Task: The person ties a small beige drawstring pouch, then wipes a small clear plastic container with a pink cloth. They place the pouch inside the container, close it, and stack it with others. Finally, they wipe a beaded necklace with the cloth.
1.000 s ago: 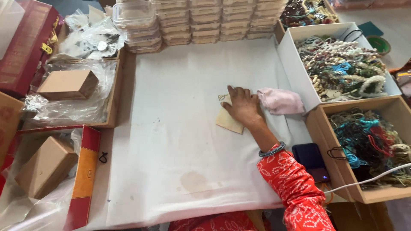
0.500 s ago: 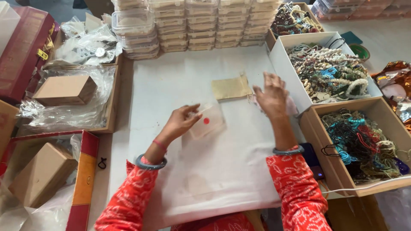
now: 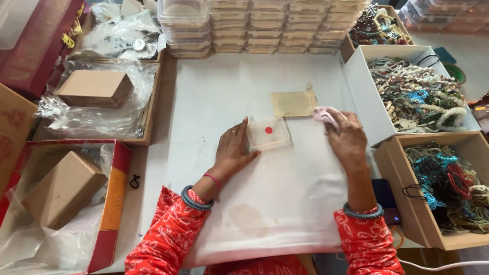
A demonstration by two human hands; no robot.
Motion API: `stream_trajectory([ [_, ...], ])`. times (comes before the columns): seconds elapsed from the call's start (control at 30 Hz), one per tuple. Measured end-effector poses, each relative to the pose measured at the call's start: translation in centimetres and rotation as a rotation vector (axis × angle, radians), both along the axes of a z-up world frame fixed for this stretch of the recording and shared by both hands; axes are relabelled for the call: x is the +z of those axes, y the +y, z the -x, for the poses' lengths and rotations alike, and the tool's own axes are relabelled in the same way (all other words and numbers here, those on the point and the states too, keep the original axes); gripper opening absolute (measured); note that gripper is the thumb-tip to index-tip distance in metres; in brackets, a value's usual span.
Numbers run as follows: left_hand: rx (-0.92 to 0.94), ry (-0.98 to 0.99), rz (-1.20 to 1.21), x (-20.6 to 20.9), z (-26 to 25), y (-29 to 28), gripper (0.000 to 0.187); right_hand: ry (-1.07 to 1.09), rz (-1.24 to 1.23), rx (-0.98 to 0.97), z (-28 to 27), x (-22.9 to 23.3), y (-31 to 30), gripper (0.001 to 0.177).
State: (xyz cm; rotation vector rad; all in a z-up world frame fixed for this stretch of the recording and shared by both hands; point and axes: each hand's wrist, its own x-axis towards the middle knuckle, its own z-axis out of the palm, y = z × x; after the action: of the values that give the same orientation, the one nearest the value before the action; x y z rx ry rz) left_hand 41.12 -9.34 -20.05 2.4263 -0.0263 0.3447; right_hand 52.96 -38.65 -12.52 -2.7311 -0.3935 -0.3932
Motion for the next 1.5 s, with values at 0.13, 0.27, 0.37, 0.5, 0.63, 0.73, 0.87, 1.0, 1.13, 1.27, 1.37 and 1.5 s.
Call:
stream_trajectory([
  [0.13, 0.038, 0.003, -0.036, -0.2, -0.2, -0.2, 0.107, -0.158, -0.091, 0.398, 1.4, -2.7, 5.7, 0.036],
  [0.27, 0.024, 0.003, 0.013, 0.3, 0.1, -0.2, 0.107, -0.295, 0.129, 0.474, 7.4, -2.2, 12.2, 0.035],
  [0.37, 0.018, 0.001, 0.018, -2.1, -0.1, 0.1, 0.107, -0.257, 0.273, 0.560, 9.3, -3.1, 14.2, 0.033],
  [0.5, 0.004, -0.109, -0.003, -2.2, -0.5, 0.3, 0.104, -0.176, 0.081, 0.600, 8.4, -2.5, 13.4, 0.034],
  [0.63, 0.001, -0.044, 0.014, -0.1, 0.1, -0.1, 0.111, -0.199, 0.104, 0.501, 5.4, -3.5, 11.1, 0.035],
  [0.73, -0.003, -0.039, -0.003, -0.1, 0.2, -0.1, 0.115, -0.209, 0.091, 0.384, 3.8, -4.6, 9.8, 0.036],
  [0.87, -0.001, -0.055, -0.031, -0.7, 0.2, -0.1, 0.117, -0.184, 0.143, 0.510, 7.9, -0.1, 11.8, 0.036],
  [1.0, 0.009, 0.049, -0.063, -1.5, 0.0, 0.1, 0.116, -0.331, 0.054, 0.711, 8.9, -1.8, 12.6, 0.030],
  [1.13, -0.014, -0.014, -0.019, -0.1, 0.3, 0.0, 0.118, -0.247, 0.034, 0.562, 5.2, -2.6, 10.6, 0.037],
  [1.27, -0.004, -0.057, -0.039, -0.1, 0.3, -0.1, 0.120, -0.249, 0.091, 0.382, 4.4, -3.6, 10.1, 0.039],
  [1.37, -0.003, -0.053, -0.031, -1.0, 0.2, -0.1, 0.120, -0.429, 0.427, 0.553, 7.3, -3.5, 12.3, 0.029],
  [1.5, -0.005, -0.044, -0.059, -2.3, 0.1, 0.2, 0.110, -0.303, 0.137, 0.688, 7.9, -2.6, 12.7, 0.028],
])
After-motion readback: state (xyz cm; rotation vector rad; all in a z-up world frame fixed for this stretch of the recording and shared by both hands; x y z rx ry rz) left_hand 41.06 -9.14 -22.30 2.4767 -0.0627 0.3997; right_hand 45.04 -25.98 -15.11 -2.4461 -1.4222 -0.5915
